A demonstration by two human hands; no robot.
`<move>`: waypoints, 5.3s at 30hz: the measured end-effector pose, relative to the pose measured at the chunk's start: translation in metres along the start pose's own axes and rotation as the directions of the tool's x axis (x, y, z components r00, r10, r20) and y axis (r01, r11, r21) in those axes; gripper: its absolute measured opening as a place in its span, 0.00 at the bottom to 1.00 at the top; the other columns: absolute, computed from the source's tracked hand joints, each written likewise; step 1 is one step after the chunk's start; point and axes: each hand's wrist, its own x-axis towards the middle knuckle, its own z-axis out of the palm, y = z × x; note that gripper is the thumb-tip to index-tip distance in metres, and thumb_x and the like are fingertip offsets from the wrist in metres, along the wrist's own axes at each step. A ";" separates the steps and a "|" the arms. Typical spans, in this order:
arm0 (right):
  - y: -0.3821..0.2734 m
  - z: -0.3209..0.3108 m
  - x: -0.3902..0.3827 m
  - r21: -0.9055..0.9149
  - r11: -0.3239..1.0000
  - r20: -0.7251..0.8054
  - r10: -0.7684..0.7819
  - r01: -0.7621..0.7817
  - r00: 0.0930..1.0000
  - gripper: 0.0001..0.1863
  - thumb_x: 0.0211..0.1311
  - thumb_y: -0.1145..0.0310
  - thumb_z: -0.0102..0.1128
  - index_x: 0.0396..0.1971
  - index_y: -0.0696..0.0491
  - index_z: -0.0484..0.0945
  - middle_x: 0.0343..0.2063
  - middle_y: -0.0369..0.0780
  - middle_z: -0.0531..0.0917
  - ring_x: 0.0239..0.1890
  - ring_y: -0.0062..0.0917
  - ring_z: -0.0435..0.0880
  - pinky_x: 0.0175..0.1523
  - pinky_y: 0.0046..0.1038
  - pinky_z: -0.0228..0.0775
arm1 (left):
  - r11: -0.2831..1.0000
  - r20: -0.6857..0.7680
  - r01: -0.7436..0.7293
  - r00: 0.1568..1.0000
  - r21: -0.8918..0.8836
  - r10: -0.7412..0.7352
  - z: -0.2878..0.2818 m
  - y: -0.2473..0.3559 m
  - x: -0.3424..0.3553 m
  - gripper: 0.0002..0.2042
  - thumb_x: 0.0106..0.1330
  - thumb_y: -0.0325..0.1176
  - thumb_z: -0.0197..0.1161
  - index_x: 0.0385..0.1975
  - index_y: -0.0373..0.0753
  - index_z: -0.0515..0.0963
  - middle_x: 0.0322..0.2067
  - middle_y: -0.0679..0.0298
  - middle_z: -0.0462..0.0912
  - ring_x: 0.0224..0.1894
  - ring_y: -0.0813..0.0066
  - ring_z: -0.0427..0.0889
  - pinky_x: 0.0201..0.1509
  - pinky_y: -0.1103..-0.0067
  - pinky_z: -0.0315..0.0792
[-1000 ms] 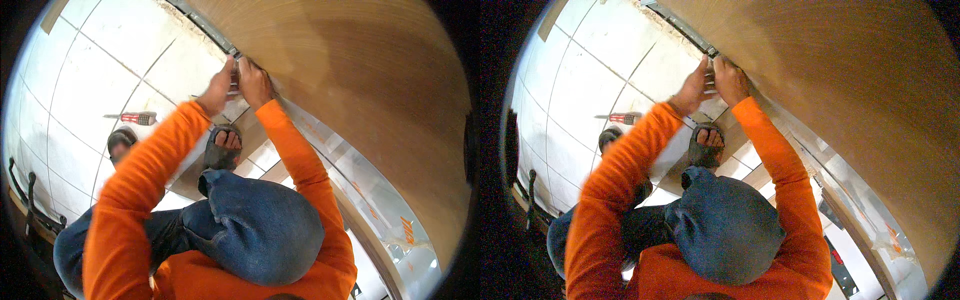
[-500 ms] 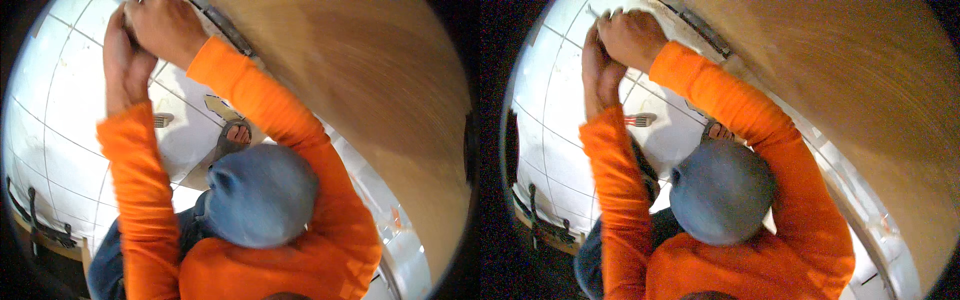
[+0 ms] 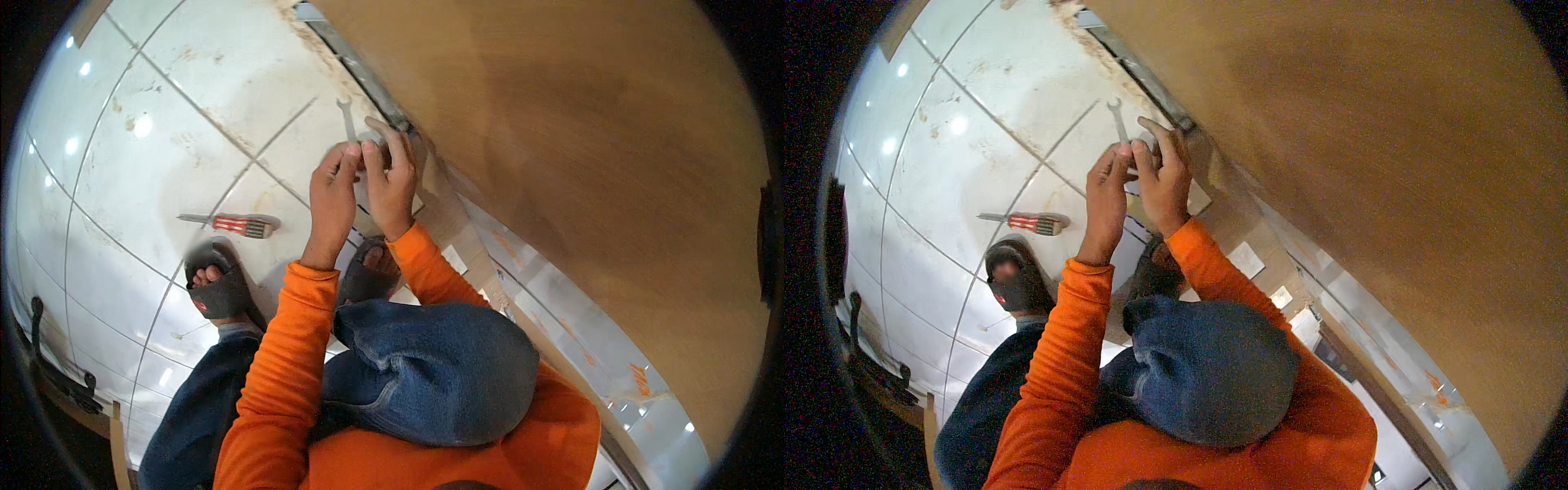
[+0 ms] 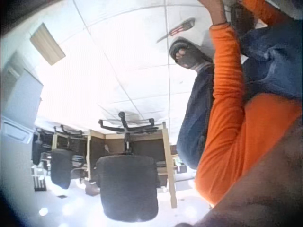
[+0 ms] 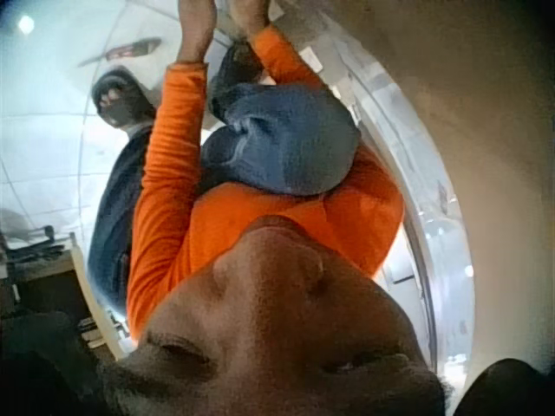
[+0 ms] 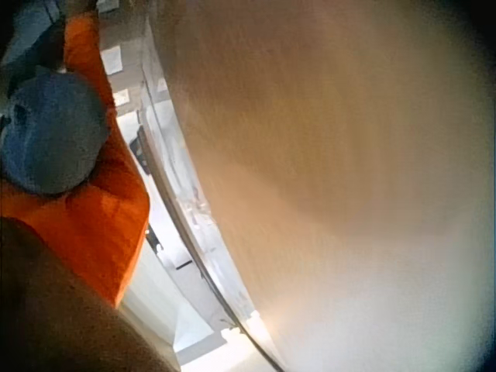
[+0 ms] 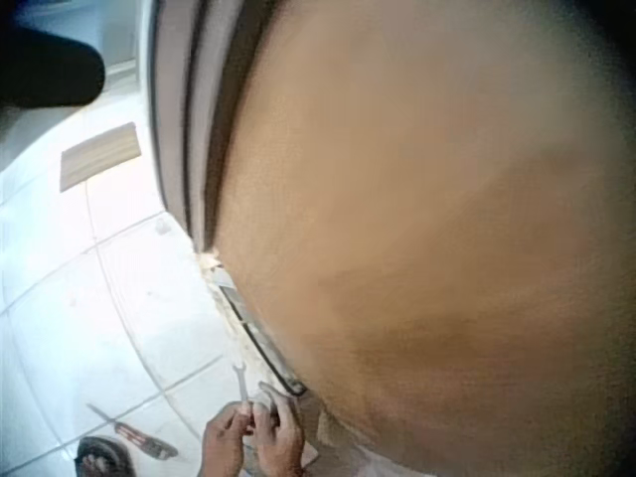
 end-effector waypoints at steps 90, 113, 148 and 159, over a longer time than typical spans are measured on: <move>0.127 -0.053 0.002 -0.414 0.857 0.140 -0.274 0.308 0.951 0.12 0.65 0.70 0.54 0.47 0.56 0.77 0.38 0.50 0.84 0.41 0.48 0.84 0.45 0.43 0.76 | 0.760 0.320 0.436 0.895 -0.482 -0.310 0.090 -0.056 0.014 0.21 0.77 0.49 0.48 0.57 0.39 0.71 0.52 0.64 0.78 0.53 0.73 0.75 0.61 0.74 0.67; -0.013 0.011 0.040 0.122 0.992 0.057 -0.042 0.035 0.997 0.10 0.58 0.73 0.62 0.39 0.55 0.85 0.33 0.46 0.86 0.38 0.33 0.86 0.45 0.30 0.76 | 0.973 -0.153 0.039 0.985 -0.227 -0.076 0.033 0.042 0.012 0.15 0.75 0.42 0.54 0.45 0.36 0.79 0.38 0.68 0.79 0.43 0.82 0.74 0.50 0.82 0.70; 0.110 -0.040 -0.011 -0.042 0.991 -0.232 -0.132 0.125 0.964 0.09 0.65 0.66 0.60 0.38 0.55 0.84 0.35 0.45 0.87 0.38 0.41 0.85 0.48 0.36 0.75 | 0.954 0.105 0.245 0.958 0.173 -0.266 0.043 -0.066 -0.015 0.18 0.75 0.44 0.53 0.50 0.35 0.80 0.40 0.66 0.84 0.40 0.80 0.80 0.46 0.81 0.73; 0.114 -0.044 -0.005 -0.139 0.980 -0.133 -0.164 0.145 0.977 0.09 0.67 0.69 0.58 0.41 0.55 0.84 0.37 0.45 0.87 0.40 0.41 0.86 0.47 0.36 0.76 | 0.936 0.164 0.343 0.931 -0.083 -0.327 0.068 -0.048 0.004 0.27 0.75 0.54 0.49 0.60 0.37 0.73 0.48 0.62 0.82 0.45 0.74 0.80 0.52 0.76 0.73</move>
